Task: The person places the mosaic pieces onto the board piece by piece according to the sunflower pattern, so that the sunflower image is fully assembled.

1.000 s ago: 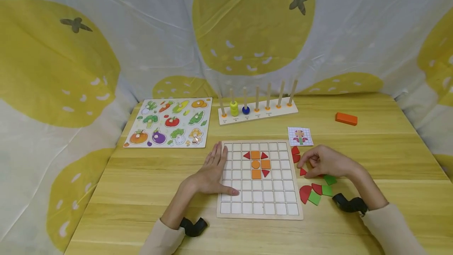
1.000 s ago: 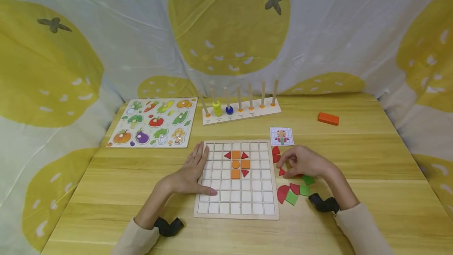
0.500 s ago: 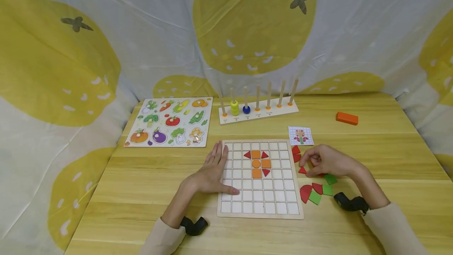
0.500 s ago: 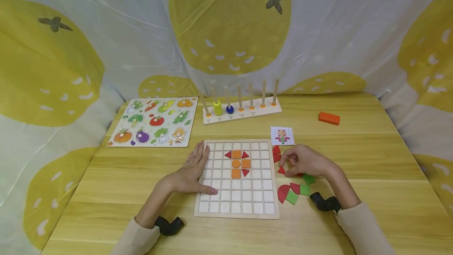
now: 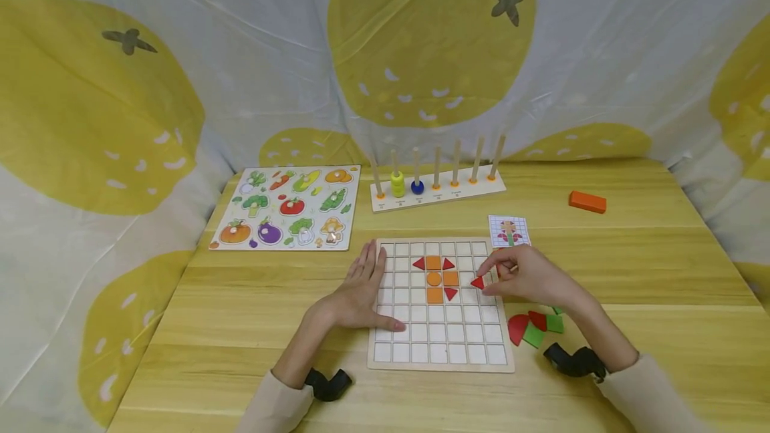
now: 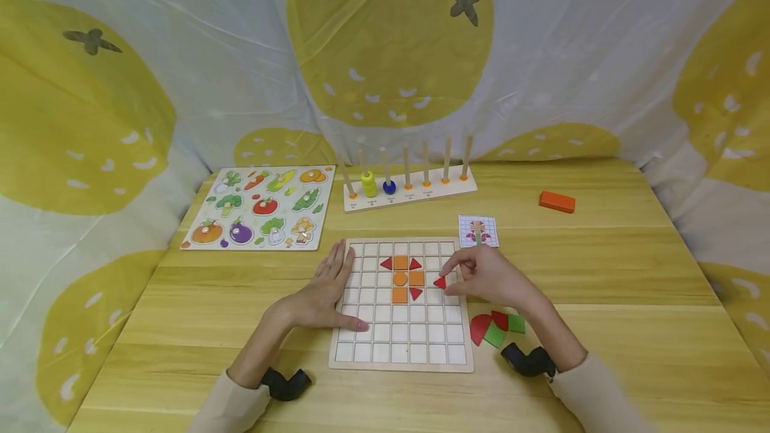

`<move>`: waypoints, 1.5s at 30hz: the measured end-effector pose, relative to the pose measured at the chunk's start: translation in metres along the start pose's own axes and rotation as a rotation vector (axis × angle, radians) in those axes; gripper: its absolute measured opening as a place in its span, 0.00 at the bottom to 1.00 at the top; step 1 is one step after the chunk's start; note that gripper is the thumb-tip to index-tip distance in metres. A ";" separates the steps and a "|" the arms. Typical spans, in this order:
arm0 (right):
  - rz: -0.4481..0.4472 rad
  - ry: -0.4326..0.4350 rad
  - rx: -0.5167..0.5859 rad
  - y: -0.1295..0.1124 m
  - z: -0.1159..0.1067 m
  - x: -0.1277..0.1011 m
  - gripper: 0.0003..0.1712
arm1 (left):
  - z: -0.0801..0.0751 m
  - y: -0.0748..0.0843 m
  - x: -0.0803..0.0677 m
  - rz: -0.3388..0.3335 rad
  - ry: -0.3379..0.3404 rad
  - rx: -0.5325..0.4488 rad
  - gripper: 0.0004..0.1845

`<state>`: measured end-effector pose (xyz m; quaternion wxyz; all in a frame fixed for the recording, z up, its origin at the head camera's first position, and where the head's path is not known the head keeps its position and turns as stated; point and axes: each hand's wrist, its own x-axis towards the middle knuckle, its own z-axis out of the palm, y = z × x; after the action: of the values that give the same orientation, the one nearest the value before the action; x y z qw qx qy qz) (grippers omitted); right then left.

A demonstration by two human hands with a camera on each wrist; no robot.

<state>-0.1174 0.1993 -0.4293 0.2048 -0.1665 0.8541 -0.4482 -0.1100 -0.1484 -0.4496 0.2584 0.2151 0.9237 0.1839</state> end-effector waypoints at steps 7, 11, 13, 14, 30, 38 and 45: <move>-0.017 -0.010 -0.002 -0.026 0.041 0.018 0.11 | -0.001 -0.001 0.001 0.000 0.006 -0.002 0.76; -0.020 -0.011 -0.021 -0.036 0.060 0.031 0.10 | -0.001 0.000 0.002 0.004 0.009 -0.002 0.76; -0.016 0.001 -0.047 -0.040 0.068 0.037 0.09 | -0.001 0.001 0.002 0.002 0.008 -0.002 0.76; -0.008 0.009 -0.057 -0.042 0.071 0.040 0.09 | -0.001 0.001 0.002 0.002 0.009 -0.002 0.76; 0.033 0.026 -0.057 -0.045 0.083 0.051 0.08 | 0.000 0.000 0.001 0.012 0.012 -0.006 0.76; 0.036 0.023 -0.074 -0.046 0.086 0.053 0.07 | 0.002 0.000 0.000 0.006 0.019 0.001 0.75; 0.040 0.016 -0.058 -0.044 0.086 0.055 0.07 | 0.001 0.001 -0.001 0.008 0.011 -0.015 0.75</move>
<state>-0.1170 0.0898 -0.4475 0.2020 -0.1516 0.8716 -0.4202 -0.1083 -0.1477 -0.4492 0.2541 0.2157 0.9228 0.1932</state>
